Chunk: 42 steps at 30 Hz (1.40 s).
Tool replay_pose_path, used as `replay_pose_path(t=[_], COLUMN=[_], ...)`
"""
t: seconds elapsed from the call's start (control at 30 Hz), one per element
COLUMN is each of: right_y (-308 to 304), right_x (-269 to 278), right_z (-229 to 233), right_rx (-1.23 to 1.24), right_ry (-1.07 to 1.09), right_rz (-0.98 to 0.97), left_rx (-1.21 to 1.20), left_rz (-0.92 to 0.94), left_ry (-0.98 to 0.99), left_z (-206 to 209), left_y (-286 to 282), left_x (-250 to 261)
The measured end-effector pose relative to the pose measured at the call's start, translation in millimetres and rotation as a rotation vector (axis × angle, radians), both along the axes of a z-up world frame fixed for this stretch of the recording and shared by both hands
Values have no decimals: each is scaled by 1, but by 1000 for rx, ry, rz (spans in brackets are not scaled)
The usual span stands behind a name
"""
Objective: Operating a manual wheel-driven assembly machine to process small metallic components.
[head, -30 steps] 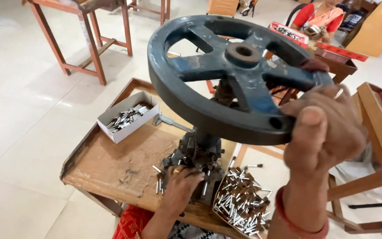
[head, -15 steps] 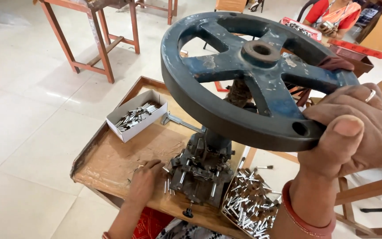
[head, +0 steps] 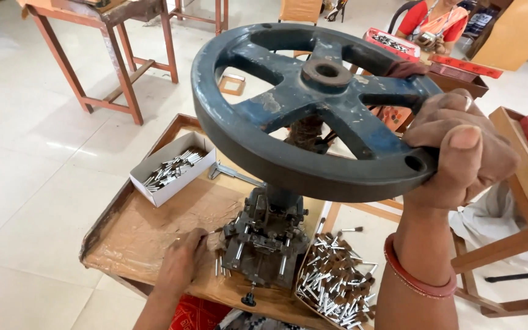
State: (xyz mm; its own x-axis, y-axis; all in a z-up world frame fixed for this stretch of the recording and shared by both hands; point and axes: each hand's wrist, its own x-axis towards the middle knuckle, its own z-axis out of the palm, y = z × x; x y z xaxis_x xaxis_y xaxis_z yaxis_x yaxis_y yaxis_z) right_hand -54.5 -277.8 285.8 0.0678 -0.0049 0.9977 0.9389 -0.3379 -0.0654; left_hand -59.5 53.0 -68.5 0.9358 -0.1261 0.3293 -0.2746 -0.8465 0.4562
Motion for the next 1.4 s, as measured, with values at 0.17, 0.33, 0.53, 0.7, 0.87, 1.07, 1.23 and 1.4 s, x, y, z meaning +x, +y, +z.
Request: replay_pose_path(t=[0.17, 0.33, 0.53, 0.7, 0.87, 1.07, 1.23, 1.4], right_y=[8, 11, 11, 8, 13, 41, 152, 79], right_x=[-2, -8, -12, -8, -11, -44, -72, -53], right_z=[4, 5, 7, 2, 4, 4, 18, 3], right_rx=[24, 34, 18, 26, 36, -54, -464, -387], right_ry=[40, 30, 76, 73, 56, 78, -100, -184], right_rz=[68, 60, 49, 46, 46, -112, -1058, -790], left_rx=[-395, -262, -247, -103, 106, 33, -60, -73], left_rz=[15, -77, -117, -180, -223, -191, -172, -111], left_ry=[-159, -129, -166, -202, -246, -215, -163, -253], left_z=[25, 46, 58, 92, 80, 71, 58, 84], left_y=[-46, -103, -107, -88, -86, -90, -99, -113], left_x=[-21, -16, -17, -31, -33, -37, -26, -33])
